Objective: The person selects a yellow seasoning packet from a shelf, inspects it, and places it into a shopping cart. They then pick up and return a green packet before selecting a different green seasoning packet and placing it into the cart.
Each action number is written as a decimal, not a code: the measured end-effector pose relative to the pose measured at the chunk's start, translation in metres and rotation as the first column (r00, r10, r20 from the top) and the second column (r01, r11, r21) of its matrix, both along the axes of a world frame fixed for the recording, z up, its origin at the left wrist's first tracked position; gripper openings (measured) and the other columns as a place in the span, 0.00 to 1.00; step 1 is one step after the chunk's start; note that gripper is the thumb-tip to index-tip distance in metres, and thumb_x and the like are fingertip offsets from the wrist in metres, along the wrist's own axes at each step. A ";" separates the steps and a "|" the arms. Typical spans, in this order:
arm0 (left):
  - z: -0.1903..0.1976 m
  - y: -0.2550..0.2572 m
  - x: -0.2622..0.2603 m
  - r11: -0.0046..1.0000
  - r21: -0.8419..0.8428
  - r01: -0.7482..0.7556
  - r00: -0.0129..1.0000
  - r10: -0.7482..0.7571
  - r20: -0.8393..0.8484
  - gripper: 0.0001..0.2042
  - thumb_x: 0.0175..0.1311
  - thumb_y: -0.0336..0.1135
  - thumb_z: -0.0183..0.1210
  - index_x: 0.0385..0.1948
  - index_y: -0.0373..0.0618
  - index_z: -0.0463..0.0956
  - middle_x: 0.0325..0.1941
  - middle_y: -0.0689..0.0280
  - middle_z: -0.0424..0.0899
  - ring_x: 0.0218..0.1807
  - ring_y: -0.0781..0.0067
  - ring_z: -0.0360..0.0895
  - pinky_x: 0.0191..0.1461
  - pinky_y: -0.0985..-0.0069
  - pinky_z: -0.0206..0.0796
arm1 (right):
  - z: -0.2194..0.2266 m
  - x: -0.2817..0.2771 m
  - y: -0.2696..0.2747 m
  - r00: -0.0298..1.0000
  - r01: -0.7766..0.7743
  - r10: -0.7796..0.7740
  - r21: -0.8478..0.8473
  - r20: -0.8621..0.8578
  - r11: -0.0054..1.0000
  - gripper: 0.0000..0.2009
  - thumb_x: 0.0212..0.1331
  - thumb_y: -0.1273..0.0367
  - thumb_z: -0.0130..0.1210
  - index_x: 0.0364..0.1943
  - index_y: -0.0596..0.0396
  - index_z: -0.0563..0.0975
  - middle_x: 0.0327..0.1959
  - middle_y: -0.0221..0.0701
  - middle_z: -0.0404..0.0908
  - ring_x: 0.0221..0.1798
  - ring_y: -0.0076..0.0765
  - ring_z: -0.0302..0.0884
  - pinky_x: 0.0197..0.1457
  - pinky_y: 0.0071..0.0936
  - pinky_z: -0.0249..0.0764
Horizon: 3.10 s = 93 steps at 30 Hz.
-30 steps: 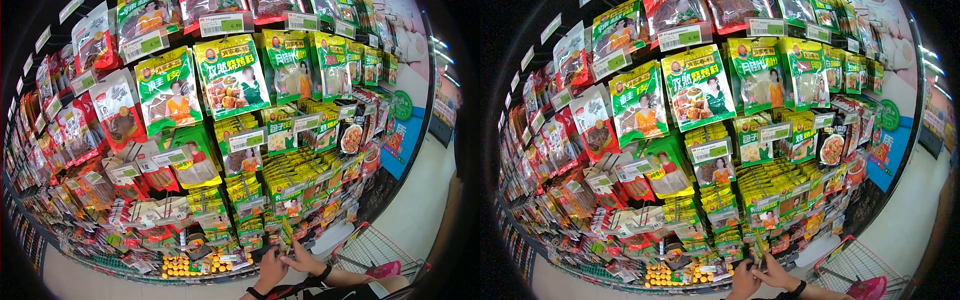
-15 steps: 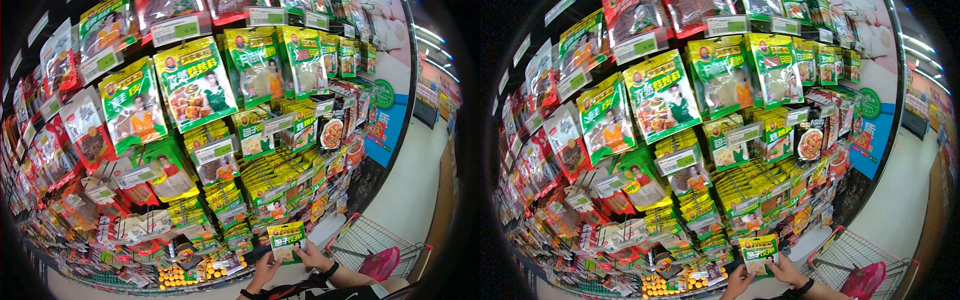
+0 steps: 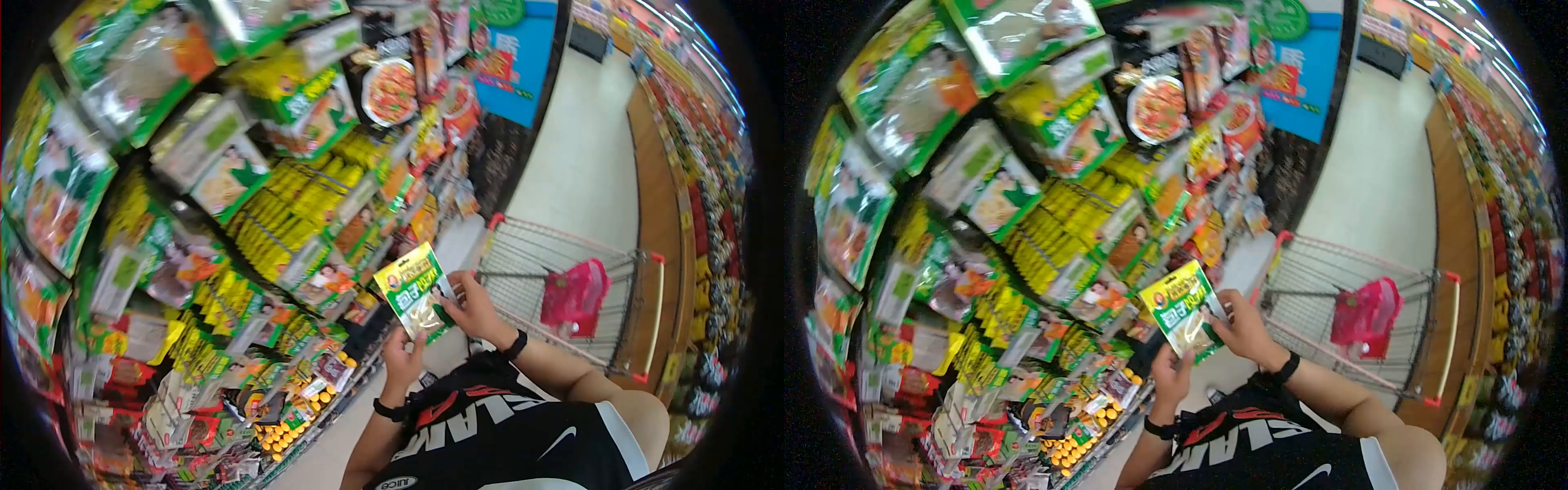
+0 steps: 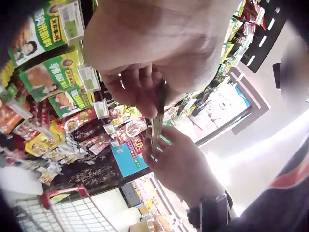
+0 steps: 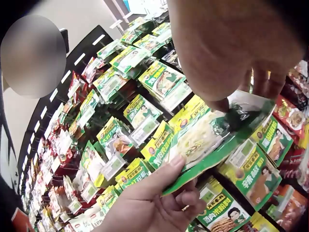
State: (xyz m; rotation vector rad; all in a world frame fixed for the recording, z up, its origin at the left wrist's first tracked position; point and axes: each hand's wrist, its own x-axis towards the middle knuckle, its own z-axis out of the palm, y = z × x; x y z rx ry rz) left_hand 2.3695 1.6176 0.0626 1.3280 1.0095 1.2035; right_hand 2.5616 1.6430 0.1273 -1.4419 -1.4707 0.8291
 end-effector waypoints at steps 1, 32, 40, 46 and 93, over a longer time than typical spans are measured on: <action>0.003 0.004 0.007 1.000 -0.003 0.003 0.999 -0.003 0.054 0.12 0.68 0.31 0.59 0.48 0.34 0.76 0.43 0.62 0.85 0.45 0.77 0.81 0.50 0.76 0.71 | -0.004 0.007 -0.001 1.000 0.016 -0.016 -0.009 0.002 1.000 0.19 0.58 0.70 0.62 0.52 0.58 0.70 0.39 0.41 0.79 0.34 0.38 0.78 0.37 0.32 0.75; -0.037 0.141 0.237 0.559 -0.342 0.755 0.291 -0.754 -0.589 0.16 0.64 0.33 0.60 0.53 0.42 0.75 0.51 0.54 0.78 0.46 0.56 0.80 0.52 0.66 0.71 | -0.310 0.323 0.048 0.702 0.097 -0.547 -0.699 -0.456 0.708 0.33 0.64 0.79 0.42 0.74 0.43 0.53 0.58 0.37 0.75 0.53 0.39 0.78 0.45 0.35 0.83; -0.051 0.145 0.241 0.622 -0.517 0.588 0.296 -0.761 -0.578 0.16 0.64 0.32 0.60 0.52 0.41 0.75 0.49 0.54 0.78 0.47 0.55 0.78 0.53 0.66 0.69 | -0.417 0.329 0.111 0.828 0.054 -0.446 -0.743 -0.340 0.667 0.38 0.58 0.81 0.40 0.76 0.47 0.48 0.58 0.50 0.75 0.51 0.49 0.79 0.45 0.37 0.80; -0.057 0.136 0.235 0.642 -0.610 0.465 0.324 -0.764 -0.557 0.15 0.65 0.34 0.60 0.52 0.41 0.75 0.50 0.53 0.79 0.49 0.53 0.79 0.52 0.65 0.71 | -0.434 0.325 0.123 0.817 0.173 -0.502 -0.710 -0.284 0.683 0.31 0.61 0.78 0.43 0.72 0.53 0.55 0.54 0.54 0.77 0.53 0.54 0.78 0.59 0.42 0.73; -0.048 0.028 0.106 0.693 -0.265 0.670 0.321 -0.593 -0.738 0.19 0.65 0.42 0.59 0.54 0.44 0.74 0.52 0.54 0.79 0.54 0.47 0.76 0.56 0.59 0.69 | -0.256 0.230 0.017 0.966 0.161 -0.234 -0.462 -0.105 0.872 0.17 0.61 0.62 0.57 0.18 0.56 0.72 0.15 0.24 0.69 0.22 0.21 0.63 0.27 0.30 0.66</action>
